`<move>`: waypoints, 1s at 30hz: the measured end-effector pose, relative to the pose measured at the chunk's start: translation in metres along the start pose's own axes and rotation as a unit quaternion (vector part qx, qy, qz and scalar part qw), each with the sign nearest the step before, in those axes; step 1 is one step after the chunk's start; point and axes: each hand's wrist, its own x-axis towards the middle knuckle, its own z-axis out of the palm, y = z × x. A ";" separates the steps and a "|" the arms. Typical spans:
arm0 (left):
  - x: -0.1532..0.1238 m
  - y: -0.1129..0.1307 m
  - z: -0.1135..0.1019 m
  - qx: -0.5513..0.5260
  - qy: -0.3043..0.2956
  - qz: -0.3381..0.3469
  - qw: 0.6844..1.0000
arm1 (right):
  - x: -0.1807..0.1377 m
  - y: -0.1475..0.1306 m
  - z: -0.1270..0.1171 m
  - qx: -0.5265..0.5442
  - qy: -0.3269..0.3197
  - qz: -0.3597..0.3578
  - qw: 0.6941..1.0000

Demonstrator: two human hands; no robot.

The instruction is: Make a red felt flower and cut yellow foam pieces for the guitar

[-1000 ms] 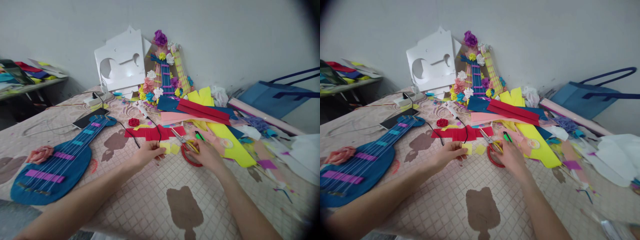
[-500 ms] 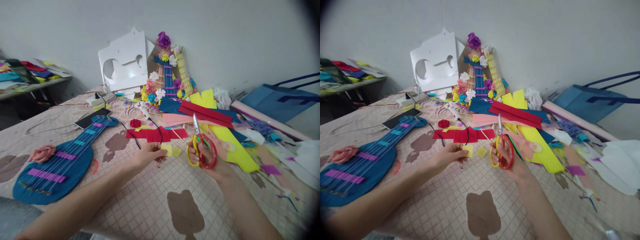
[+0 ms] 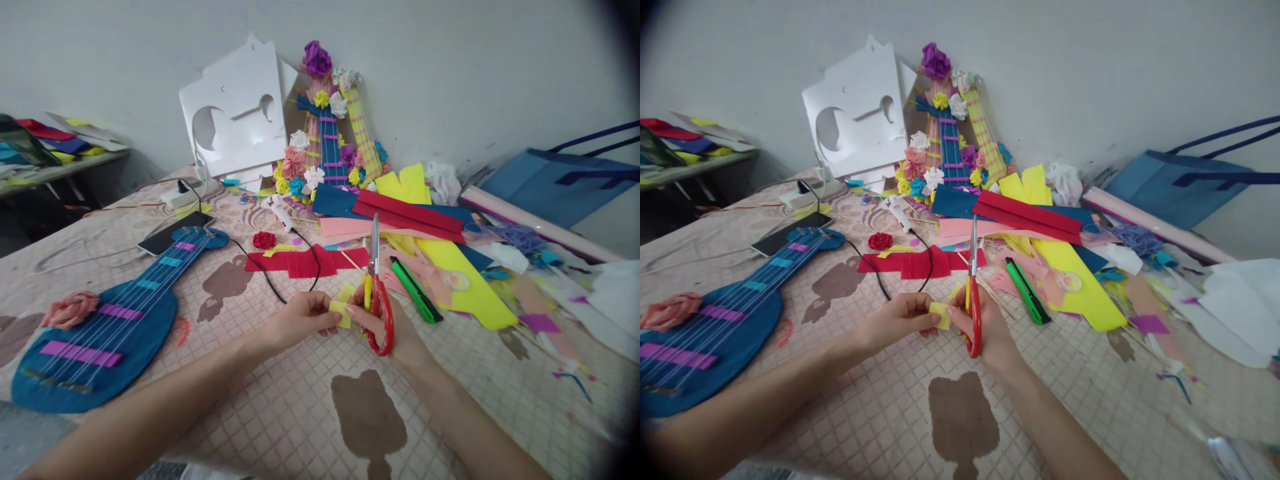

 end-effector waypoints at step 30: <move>0.001 -0.003 0.001 -0.029 0.062 0.026 0.997 | -0.005 0.004 0.010 0.026 0.044 0.022 0.998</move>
